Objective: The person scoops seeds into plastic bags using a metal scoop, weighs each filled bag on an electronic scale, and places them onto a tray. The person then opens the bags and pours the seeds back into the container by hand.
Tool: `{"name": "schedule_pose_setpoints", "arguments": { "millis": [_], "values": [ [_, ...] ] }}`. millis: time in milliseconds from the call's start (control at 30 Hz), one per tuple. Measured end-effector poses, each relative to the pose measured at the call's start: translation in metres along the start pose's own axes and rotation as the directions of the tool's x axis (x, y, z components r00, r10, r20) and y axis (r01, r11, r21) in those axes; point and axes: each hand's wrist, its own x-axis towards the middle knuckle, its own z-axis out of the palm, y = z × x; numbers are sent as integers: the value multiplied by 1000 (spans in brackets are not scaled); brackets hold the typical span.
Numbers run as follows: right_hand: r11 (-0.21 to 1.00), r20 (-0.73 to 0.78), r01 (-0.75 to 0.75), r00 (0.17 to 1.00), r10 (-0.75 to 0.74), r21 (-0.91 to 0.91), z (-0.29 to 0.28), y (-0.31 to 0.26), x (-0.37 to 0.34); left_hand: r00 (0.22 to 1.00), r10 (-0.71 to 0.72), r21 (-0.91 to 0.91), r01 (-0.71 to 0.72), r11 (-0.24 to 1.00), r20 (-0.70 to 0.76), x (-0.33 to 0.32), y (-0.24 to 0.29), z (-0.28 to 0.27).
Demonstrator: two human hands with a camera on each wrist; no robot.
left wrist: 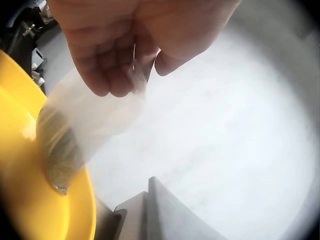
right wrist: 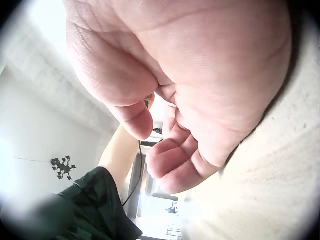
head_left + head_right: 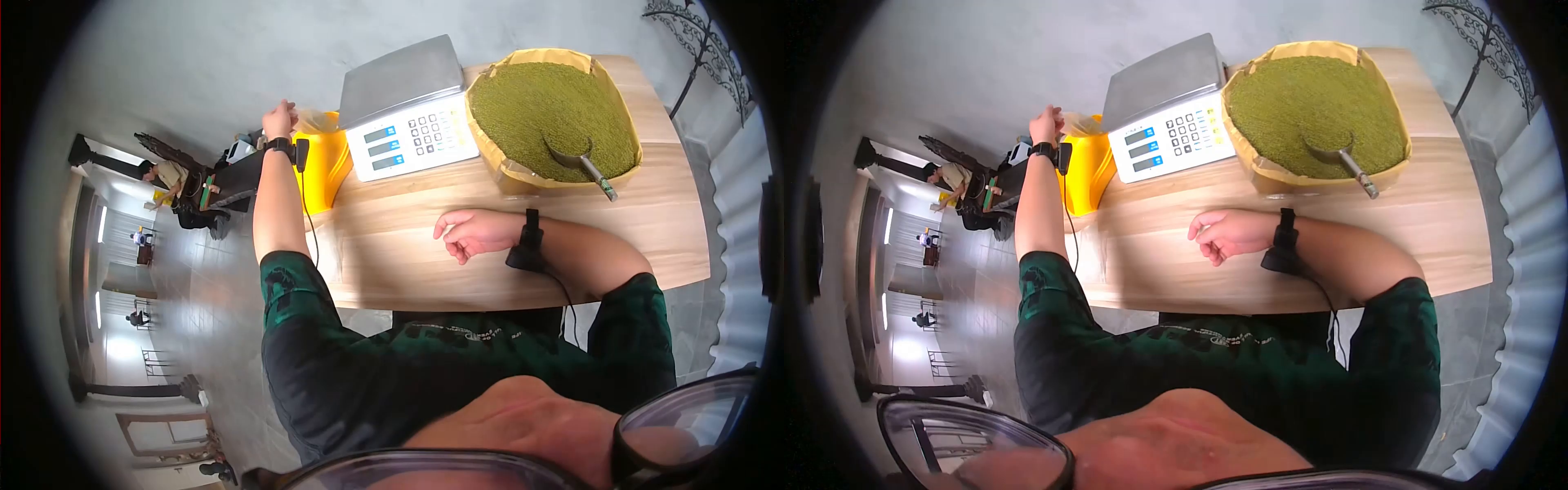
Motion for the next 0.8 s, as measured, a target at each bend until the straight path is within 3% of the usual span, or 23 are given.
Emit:
{"name": "schedule_pose_setpoints", "arguments": {
  "millis": [67,167,267,300,367,400,433,467,500,533,567,600,667,733,800],
  "values": [
    [1000,-6,-9,1000,9,-5,-2,2,2,998,58,-54,-59,997,-11,-25,29,-15],
    [999,-20,42,999,-41,9,-2,2,1,968,198,-238,-158,958,156,-61,75,-40],
    [997,-177,81,981,-78,9,9,4,5,934,276,-395,-170,903,228,-138,123,-36],
    [987,-237,154,961,-142,34,13,2,7,930,273,-398,-161,903,244,-156,125,-35],
    [966,-318,251,922,-221,55,31,-3,11,812,221,-494,94,864,541,-192,126,-32],
    [966,-329,253,918,-220,59,45,-9,12,798,213,-495,120,861,564,-225,132,-25],
    [942,-394,277,900,-186,188,60,-15,14,772,187,-517,205,831,608,-246,124,-17],
    [898,-452,309,880,-145,313,72,-17,13,772,190,-507,192,840,606,-268,117,-9],
    [893,-459,317,876,-147,320,83,-14,9,701,285,-478,91,874,654,-284,106,-3],
    [852,-402,402,879,-257,336,92,-11,4,667,287,-472,110,875,687,-307,100,4],
    [802,-347,486,861,-371,347,98,-9,-1,585,343,-518,159,840,735,-328,93,10],
    [797,-363,504,849,-385,333,99,-1,-6,545,367,-539,193,820,754,-345,86,15],
    [789,-568,558,748,-343,258,85,27,-17,458,416,-558,232,797,786,-359,67,21],
    [777,-564,581,736,-374,242,74,48,-32,364,523,-607,167,777,770,-376,70,33],
    [709,-776,640,595,-212,297,101,48,-52,336,524,-612,259,747,783,-392,55,49]
  ]
}}
